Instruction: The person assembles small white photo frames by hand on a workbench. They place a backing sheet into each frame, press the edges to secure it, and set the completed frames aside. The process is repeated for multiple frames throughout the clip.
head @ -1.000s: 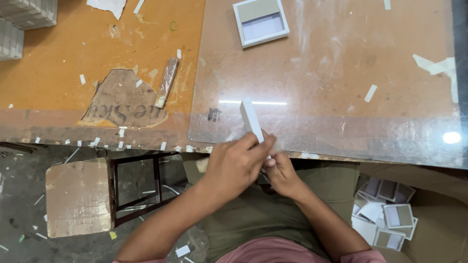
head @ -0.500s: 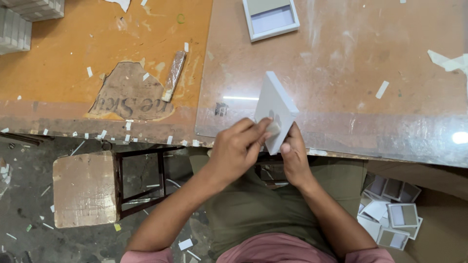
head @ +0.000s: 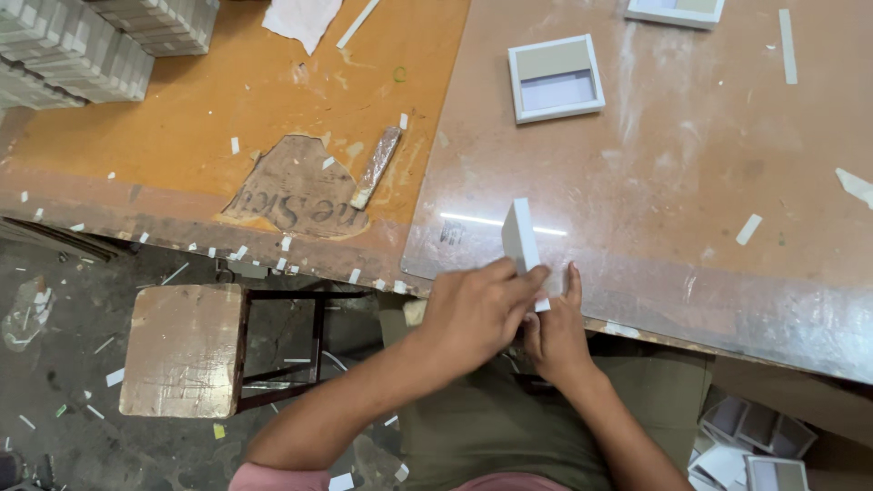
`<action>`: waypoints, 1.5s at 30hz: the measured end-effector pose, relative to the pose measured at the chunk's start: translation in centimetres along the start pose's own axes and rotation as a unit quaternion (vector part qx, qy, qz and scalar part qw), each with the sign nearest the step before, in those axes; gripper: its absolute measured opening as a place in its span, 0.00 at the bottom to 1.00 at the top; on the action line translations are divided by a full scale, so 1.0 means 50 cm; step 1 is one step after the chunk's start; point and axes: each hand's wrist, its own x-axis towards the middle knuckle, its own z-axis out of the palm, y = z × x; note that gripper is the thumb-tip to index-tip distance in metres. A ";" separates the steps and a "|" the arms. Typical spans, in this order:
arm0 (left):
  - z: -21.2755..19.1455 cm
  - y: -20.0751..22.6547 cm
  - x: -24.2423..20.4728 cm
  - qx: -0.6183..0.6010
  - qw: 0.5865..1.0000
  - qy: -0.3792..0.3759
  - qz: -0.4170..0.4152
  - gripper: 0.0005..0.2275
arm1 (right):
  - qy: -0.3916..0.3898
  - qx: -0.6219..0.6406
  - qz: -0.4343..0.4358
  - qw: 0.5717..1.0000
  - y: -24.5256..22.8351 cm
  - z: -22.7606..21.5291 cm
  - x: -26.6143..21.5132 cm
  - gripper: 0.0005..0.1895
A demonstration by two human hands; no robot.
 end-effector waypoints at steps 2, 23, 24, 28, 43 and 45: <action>-0.013 -0.021 0.043 0.079 0.997 0.004 -0.002 0.15 | -0.056 0.001 0.088 0.995 0.005 0.001 0.008 0.11; -0.043 -0.033 0.007 -0.084 0.991 -0.050 0.095 0.17 | -0.089 0.260 0.203 0.940 -0.070 -0.093 0.080 0.38; -0.037 -0.033 -0.001 -0.080 0.989 -0.062 0.104 0.17 | -0.092 0.259 0.207 0.939 -0.068 -0.089 0.083 0.42; -0.023 -0.040 0.014 -0.031 0.994 -0.086 0.067 0.16 | -0.008 0.081 -0.011 0.997 -0.044 -0.061 0.070 0.37; 0.155 -0.133 0.166 -0.023 0.999 0.039 0.027 0.15 | -0.006 0.759 0.307 0.574 0.099 -0.124 -0.006 0.33; 0.190 -0.127 0.179 -0.006 0.998 0.039 0.052 0.15 | -0.021 0.777 0.284 0.562 0.091 -0.139 0.015 0.31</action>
